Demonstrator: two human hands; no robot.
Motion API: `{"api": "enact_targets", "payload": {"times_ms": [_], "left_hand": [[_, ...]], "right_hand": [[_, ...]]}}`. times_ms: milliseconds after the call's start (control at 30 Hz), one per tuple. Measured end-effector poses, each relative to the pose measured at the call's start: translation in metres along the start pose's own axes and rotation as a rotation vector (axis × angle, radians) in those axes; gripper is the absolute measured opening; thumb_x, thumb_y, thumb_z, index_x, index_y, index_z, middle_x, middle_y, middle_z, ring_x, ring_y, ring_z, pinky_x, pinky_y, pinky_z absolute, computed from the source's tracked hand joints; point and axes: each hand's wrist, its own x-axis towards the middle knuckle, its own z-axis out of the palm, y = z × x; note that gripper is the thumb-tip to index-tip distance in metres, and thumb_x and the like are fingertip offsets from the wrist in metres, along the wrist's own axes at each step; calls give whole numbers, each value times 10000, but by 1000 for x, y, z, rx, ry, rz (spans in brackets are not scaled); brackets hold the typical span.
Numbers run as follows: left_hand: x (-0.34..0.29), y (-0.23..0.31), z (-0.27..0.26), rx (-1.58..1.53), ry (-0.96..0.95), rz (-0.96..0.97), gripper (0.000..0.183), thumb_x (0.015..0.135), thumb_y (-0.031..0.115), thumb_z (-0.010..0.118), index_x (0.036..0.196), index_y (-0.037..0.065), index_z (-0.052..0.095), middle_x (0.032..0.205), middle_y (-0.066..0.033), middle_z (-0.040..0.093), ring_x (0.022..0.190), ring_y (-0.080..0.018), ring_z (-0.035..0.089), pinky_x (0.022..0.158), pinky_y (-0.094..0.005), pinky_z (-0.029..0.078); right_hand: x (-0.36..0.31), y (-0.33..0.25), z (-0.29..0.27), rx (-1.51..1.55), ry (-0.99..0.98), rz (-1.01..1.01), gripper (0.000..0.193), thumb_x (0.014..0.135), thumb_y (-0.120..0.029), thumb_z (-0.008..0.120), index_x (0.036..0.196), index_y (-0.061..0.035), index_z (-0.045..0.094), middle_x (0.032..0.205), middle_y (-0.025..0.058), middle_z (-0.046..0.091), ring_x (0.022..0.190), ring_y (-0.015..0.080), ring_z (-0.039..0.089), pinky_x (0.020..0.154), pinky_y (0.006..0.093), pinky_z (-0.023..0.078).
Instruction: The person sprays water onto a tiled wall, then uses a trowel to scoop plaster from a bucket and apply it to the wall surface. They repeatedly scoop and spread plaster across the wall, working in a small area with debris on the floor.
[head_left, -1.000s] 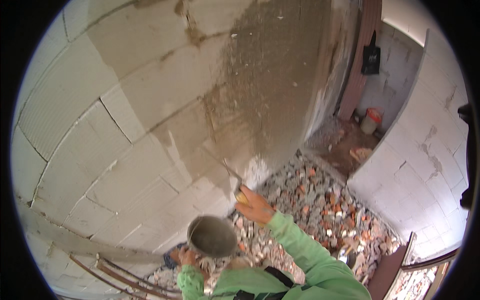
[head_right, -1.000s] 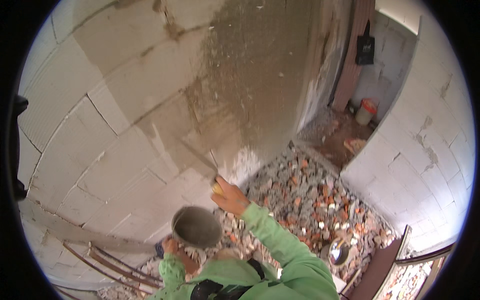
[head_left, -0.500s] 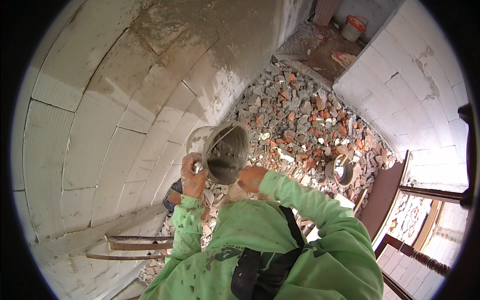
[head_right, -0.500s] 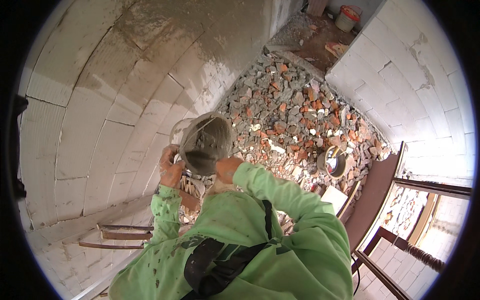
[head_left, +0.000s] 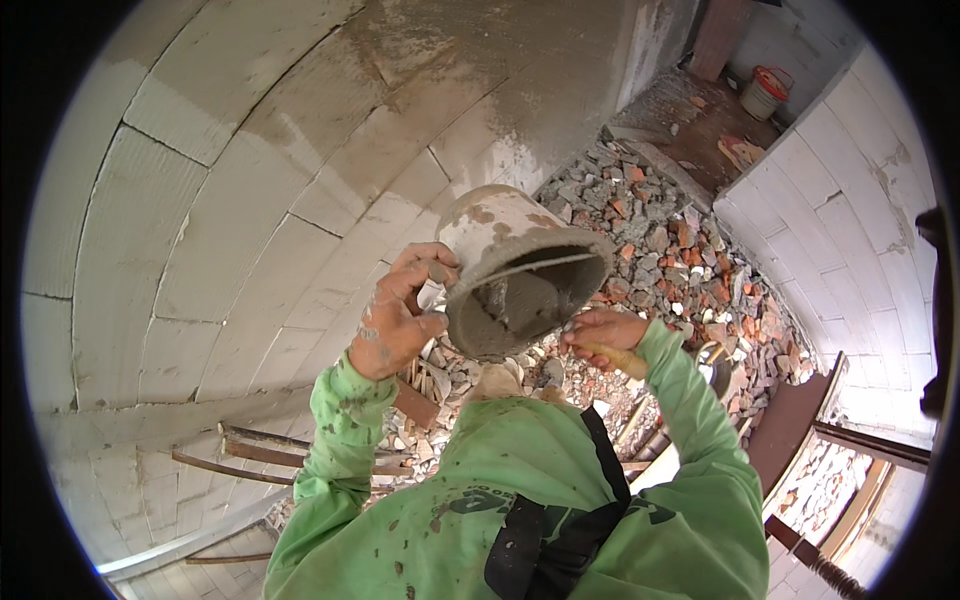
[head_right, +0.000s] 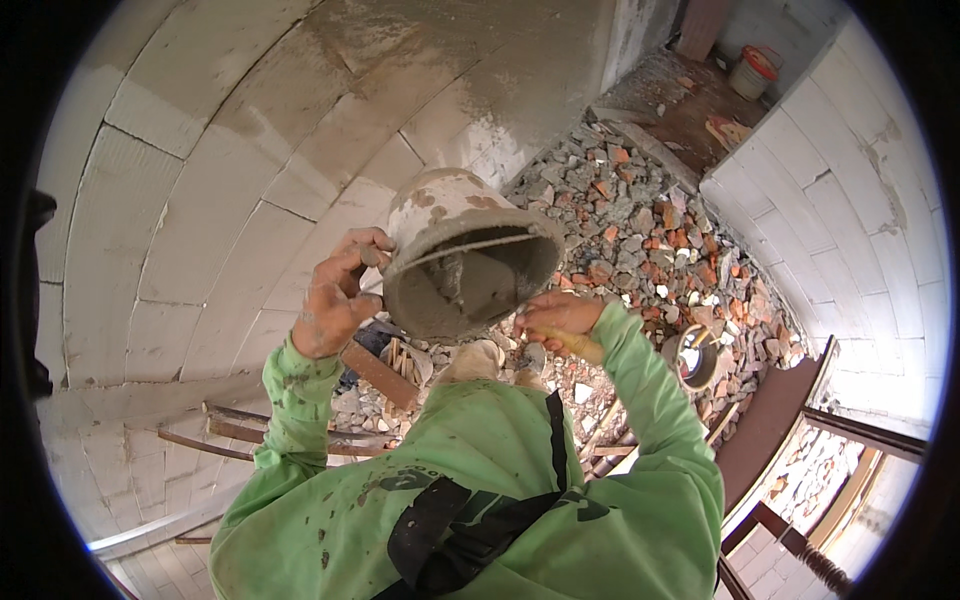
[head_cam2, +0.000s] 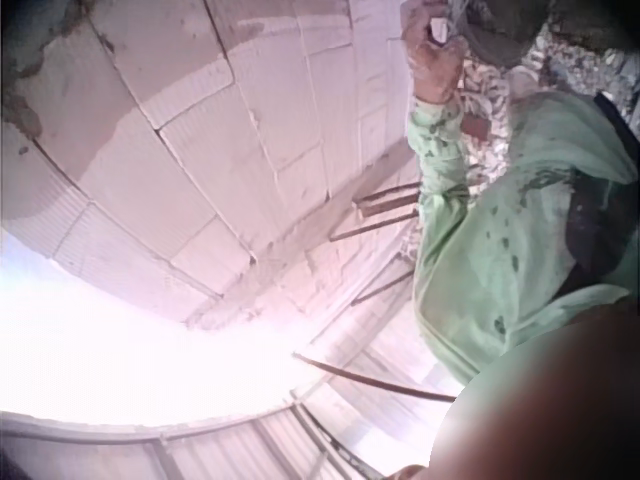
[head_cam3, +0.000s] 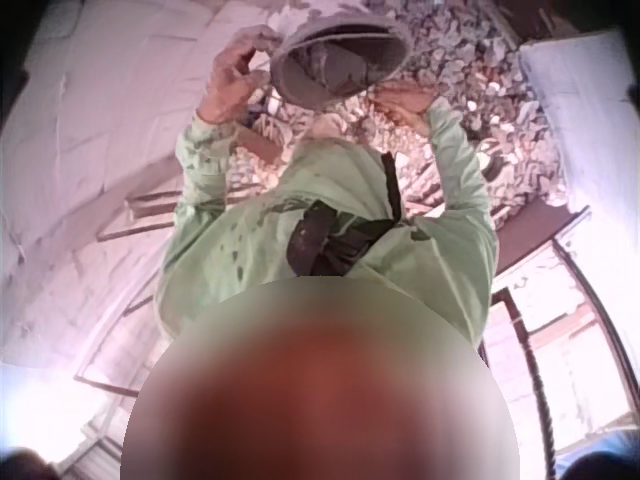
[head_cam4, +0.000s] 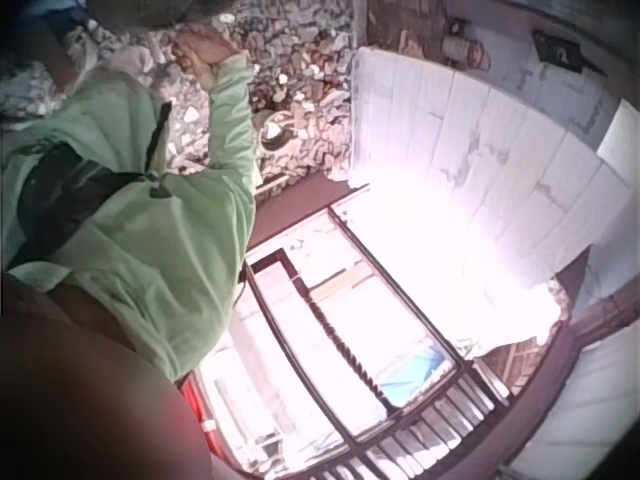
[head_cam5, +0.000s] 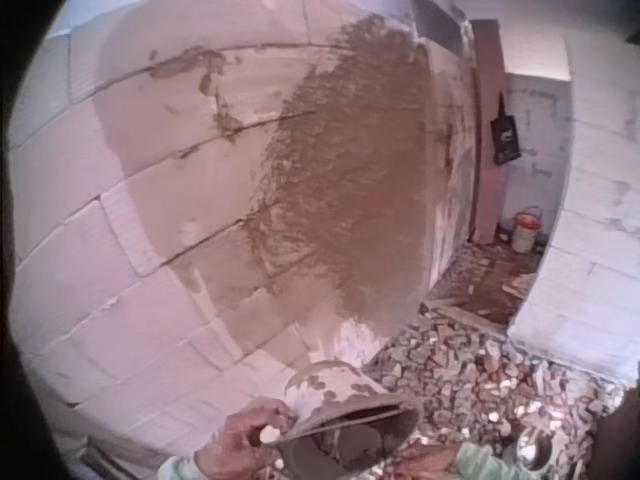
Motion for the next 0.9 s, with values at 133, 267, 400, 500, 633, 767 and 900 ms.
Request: {"api": "enact_targets", "payload": {"times_ms": [133,267,400,500,633,767,900], "left_hand": [[-12,-31,-15,-461,286,-243,382,682,-38,518,1063,-24,557,1085,-85,500,916,-170,563,717,-326,571],[-33,-98,-44,-565,576,-459,355,762,-68,467,1104,-5,539,870,-71,539,713,-158,566,650,-380,588],[-70,-172,-56,-394,933,-685,339,793,-9,472,1126,34,521,725,-26,517,553,-134,525,551,-431,599],[-115,-206,-63,-281,1032,-679,295,708,26,612,998,28,557,759,-67,563,688,-204,592,591,-393,572],[-164,-218,-75,-293,1211,-708,387,671,-70,544,1054,-13,535,955,-191,595,738,-333,643,558,-459,600],[-204,-216,-89,-342,1246,-700,368,666,-85,500,1029,-30,527,902,-202,599,720,-356,636,540,-502,597],[-215,-222,-99,-389,1230,-640,336,643,-86,479,974,-58,521,876,-194,583,658,-310,620,492,-466,588]], "right_hand": [[16,8,33,175,-28,-191,238,960,-216,525,992,15,576,637,6,487,445,79,466,390,218,397],[16,-11,54,352,65,-266,240,950,-200,521,986,34,566,644,29,493,429,88,463,374,230,387],[-10,-80,65,447,162,-627,347,924,-263,491,1050,58,529,653,38,495,418,97,458,365,235,383],[-45,-151,80,282,376,-1106,401,904,-299,476,1079,60,511,671,40,491,432,100,457,371,240,397],[-84,-248,104,71,853,-1752,395,912,-270,525,1177,13,448,712,44,508,482,96,494,392,246,434],[-86,-368,88,95,1228,-2249,346,927,-224,559,1153,-23,391,834,88,532,574,126,560,469,288,506],[-61,-477,54,-50,1969,-2228,289,912,-118,529,1121,5,372,934,162,536,796,273,616,748,356,553]]}}
